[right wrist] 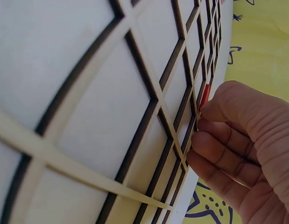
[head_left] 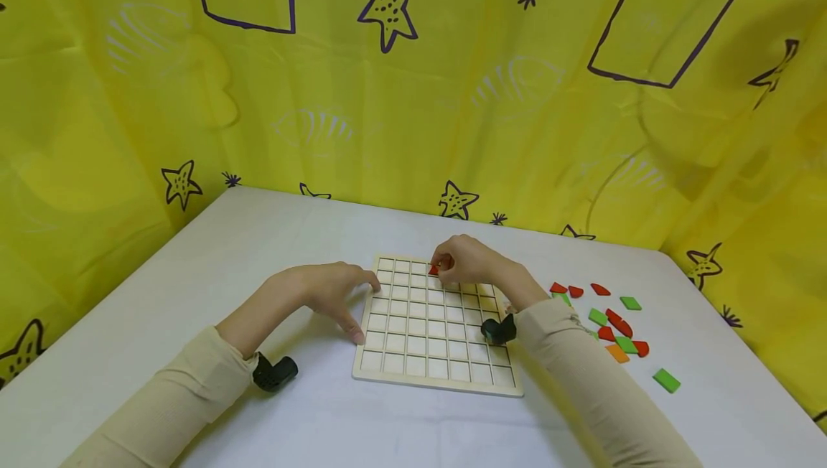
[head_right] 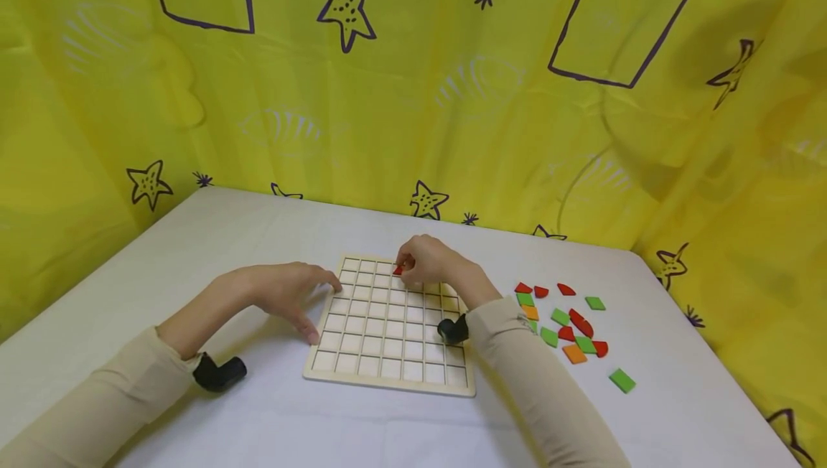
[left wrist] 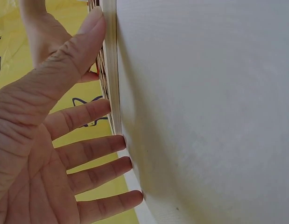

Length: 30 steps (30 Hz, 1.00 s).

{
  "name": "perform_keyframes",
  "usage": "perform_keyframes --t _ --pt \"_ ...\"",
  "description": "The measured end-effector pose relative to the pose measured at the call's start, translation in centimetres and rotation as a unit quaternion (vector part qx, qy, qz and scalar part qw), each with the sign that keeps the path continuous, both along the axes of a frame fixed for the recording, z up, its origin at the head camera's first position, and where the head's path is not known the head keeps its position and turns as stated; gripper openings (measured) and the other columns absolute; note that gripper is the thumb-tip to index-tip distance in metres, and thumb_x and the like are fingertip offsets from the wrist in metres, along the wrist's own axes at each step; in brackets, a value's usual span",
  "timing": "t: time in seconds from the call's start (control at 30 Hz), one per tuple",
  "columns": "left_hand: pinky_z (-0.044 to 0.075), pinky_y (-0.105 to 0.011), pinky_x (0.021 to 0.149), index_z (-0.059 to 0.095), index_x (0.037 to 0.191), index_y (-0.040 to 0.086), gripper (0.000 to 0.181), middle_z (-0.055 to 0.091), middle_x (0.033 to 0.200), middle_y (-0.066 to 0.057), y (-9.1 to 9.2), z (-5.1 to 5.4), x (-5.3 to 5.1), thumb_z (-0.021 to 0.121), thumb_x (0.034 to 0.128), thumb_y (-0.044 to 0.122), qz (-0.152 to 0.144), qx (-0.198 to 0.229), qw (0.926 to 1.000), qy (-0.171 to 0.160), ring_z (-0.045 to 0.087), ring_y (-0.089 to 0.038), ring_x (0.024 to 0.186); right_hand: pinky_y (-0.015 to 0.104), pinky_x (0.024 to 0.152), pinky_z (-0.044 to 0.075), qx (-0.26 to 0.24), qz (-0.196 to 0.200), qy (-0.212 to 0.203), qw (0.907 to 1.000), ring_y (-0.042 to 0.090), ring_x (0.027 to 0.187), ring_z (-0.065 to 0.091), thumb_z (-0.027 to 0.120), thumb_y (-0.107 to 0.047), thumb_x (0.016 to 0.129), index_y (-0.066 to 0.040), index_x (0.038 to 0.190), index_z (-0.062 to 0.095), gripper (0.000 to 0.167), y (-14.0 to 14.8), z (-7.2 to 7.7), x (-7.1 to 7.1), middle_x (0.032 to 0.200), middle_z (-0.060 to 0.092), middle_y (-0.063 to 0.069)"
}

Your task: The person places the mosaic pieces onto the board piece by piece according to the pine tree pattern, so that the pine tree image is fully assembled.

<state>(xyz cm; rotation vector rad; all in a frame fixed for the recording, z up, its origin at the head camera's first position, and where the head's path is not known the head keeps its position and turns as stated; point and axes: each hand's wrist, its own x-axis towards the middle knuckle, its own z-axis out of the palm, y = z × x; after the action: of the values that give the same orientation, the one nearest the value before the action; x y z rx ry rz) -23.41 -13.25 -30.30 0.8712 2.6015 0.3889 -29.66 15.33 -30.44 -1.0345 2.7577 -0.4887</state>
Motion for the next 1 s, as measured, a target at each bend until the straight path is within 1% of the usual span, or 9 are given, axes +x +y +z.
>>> perform_keyframes --t 0.17,0.37,0.57,0.7,0.87,1.0 --pt "0.042 -0.049 0.11 0.057 0.136 0.017 0.078 0.055 0.145 -0.009 0.0 -0.1 0.0 0.093 0.0714 0.044 0.003 0.005 1.0 -0.005 0.051 -0.028 0.133 0.03 0.073 0.05 -0.008 0.006 0.008 0.9999 0.012 0.075 0.056 0.07 -0.004 0.09 -0.001 0.106 0.075 0.017 0.6 0.3 0.3 0.084 0.068 0.0" --pt "0.042 -0.048 0.109 0.057 0.135 0.017 0.078 0.055 0.144 -0.008 0.0 -0.1 0.0 0.093 0.0712 0.044 0.002 0.005 1.0 -0.004 0.051 -0.027 0.133 0.032 0.074 0.052 -0.037 0.009 0.032 0.9988 0.012 0.076 0.059 0.07 -0.003 0.091 0.002 0.109 0.074 0.019 2.1 1.3 0.8 0.086 0.07 0.001" --pt "0.042 -0.048 0.108 0.058 0.134 0.018 0.077 0.056 0.142 -0.006 -0.1 -0.2 -0.1 0.093 0.0713 0.044 0.003 0.002 1.0 -0.002 0.052 -0.025 0.13 0.034 0.075 0.055 -0.063 -0.002 0.031 0.9975 0.013 0.079 0.064 0.068 -0.003 0.092 0.003 0.113 0.073 0.023 3.3 2.4 1.9 0.091 0.073 0.004" --pt "0.042 -0.048 0.109 0.058 0.135 0.018 0.077 0.056 0.143 -0.007 -0.1 -0.2 -0.1 0.093 0.0713 0.044 0.005 0.001 1.0 -0.002 0.051 -0.026 0.131 0.035 0.079 0.056 -0.074 -0.005 0.024 0.997 0.016 0.084 0.065 0.068 -0.003 0.093 0.004 0.116 0.071 0.024 4.1 2.7 2.7 0.094 0.072 0.004" --pt "0.042 -0.048 0.109 0.058 0.135 0.018 0.078 0.056 0.143 -0.007 0.0 -0.2 -0.1 0.093 0.0713 0.044 0.003 0.002 1.0 -0.002 0.051 -0.026 0.131 0.036 0.083 0.056 -0.072 -0.004 0.032 0.9969 0.015 0.087 0.065 0.069 -0.004 0.094 0.002 0.116 0.071 0.023 4.9 2.9 3.7 0.093 0.07 -0.001" --pt "0.042 -0.048 0.109 0.057 0.136 0.018 0.078 0.056 0.143 -0.007 0.0 -0.2 -0.1 0.093 0.0712 0.045 0.003 0.002 1.0 -0.001 0.051 -0.026 0.131 0.035 0.082 0.056 -0.068 -0.003 0.045 0.9967 0.013 0.087 0.063 0.071 -0.006 0.094 -0.001 0.117 0.071 0.023 5.5 3.1 4.4 0.095 0.07 -0.002"
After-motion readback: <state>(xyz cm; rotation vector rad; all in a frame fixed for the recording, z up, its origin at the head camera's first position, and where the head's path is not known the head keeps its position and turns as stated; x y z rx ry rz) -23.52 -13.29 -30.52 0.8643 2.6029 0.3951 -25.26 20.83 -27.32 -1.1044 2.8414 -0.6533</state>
